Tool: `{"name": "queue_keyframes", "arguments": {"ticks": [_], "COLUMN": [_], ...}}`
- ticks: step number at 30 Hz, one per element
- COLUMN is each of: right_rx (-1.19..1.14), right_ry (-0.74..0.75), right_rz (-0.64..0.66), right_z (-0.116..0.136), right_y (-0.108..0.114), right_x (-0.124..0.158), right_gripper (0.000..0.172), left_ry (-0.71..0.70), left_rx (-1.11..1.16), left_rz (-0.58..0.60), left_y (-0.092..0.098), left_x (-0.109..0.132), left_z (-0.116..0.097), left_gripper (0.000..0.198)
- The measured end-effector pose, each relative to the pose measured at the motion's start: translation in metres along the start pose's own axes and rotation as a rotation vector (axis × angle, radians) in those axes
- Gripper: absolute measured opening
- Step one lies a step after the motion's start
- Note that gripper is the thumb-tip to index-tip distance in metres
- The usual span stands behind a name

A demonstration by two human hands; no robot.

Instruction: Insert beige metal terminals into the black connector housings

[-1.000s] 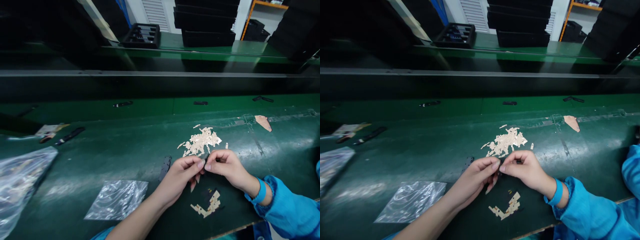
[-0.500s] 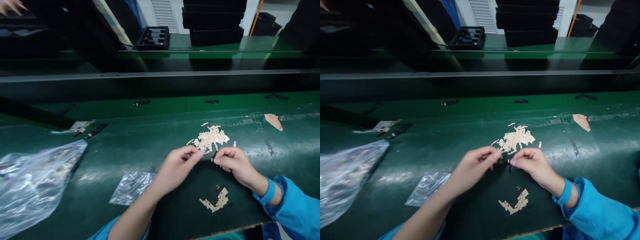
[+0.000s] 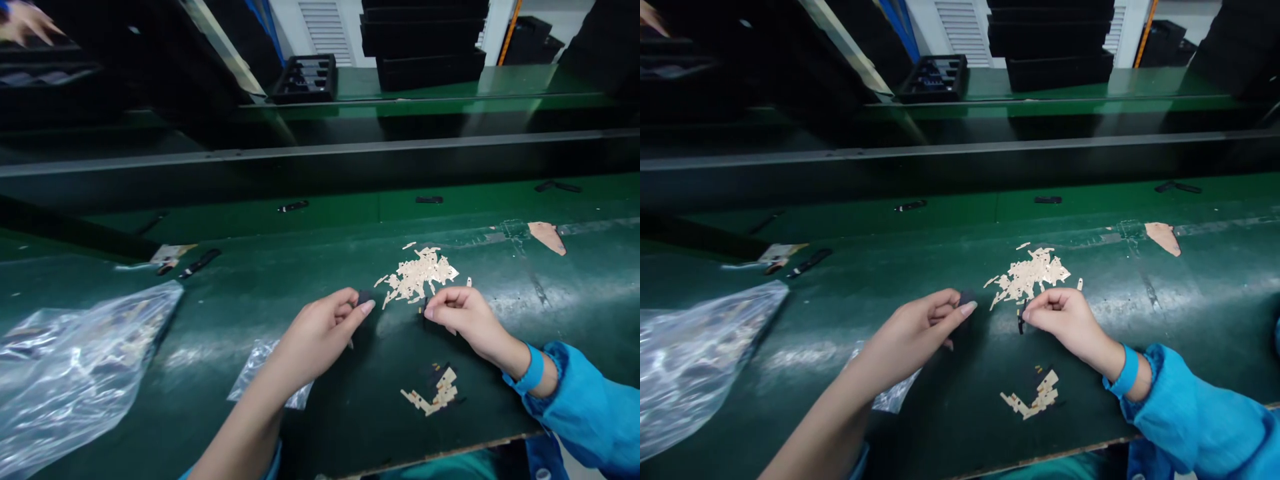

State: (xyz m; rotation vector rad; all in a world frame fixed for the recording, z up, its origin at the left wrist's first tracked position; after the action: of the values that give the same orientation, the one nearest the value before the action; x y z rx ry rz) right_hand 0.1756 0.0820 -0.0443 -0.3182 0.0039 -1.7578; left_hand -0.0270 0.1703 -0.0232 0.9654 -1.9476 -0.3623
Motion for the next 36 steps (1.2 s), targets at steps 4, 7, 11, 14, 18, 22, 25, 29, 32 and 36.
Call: {"name": "queue_keyframes", "arguments": {"ticks": [4, 7, 11, 14, 18, 22, 25, 29, 32, 36], "right_rx": [0.025, 0.036, 0.061, 0.081, 0.072, 0.051, 0.052, 0.045, 0.024, 0.021], "right_ry": [0.013, 0.026, 0.025, 0.022, 0.019, 0.022, 0.04, 0.085, 0.093, 0.073], "right_rz": [-0.046, -0.093, -0.108, -0.102, -0.09, -0.021, 0.002, -0.021, -0.028, -0.023], "right_z": [0.004, 0.006, 0.004, 0.002, 0.002, 0.002, 0.005, 0.011, 0.012, 0.007], "right_y": [0.004, 0.009, 0.012, 0.012, 0.01, 0.003, -0.001, -0.004, -0.005, -0.005], "right_x": [-0.001, -0.001, -0.001, 0.0, 0.002, 0.006, 0.009, 0.013, 0.014, 0.016], "right_gripper": [0.015, 0.016, 0.017, 0.019, 0.019, 0.014, 0.012, 0.01, 0.008, 0.01], "left_ry": [-0.005, -0.033, -0.07, -0.097, -0.205, -0.36, -0.469, -0.563, -0.587, -0.6], "left_rx": [0.233, 0.367, 0.448, 0.418, 0.242, -0.051, -0.21, -0.314, -0.333, -0.335], "left_rz": [0.156, 0.273, 0.318, 0.251, 0.126, -0.1, -0.199, -0.258, -0.259, -0.255], "left_y": [-0.028, -0.05, -0.065, -0.065, -0.059, -0.056, -0.063, -0.073, -0.077, -0.078], "left_x": [0.009, 0.012, 0.014, 0.015, 0.02, 0.026, 0.031, 0.038, 0.042, 0.044], "left_z": [-0.021, -0.033, -0.036, -0.034, -0.037, -0.041, -0.044, -0.048, -0.05, -0.052], "left_gripper": [0.043, 0.046, 0.051, 0.054, 0.056, 0.055, 0.059, 0.062, 0.061, 0.06]}}
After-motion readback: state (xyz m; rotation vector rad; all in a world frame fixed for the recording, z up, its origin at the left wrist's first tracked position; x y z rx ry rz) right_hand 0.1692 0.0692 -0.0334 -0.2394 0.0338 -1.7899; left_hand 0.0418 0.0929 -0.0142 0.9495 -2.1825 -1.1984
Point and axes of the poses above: each hand's wrist, its own x-axis away from the middle knuckle, its own y-axis out of the back of the hand, z = x × y, the point moved 8 cm from there along -x, towards the middle knuckle, and after that the axes turned 14 degrees about y, right-handed, at the moved point
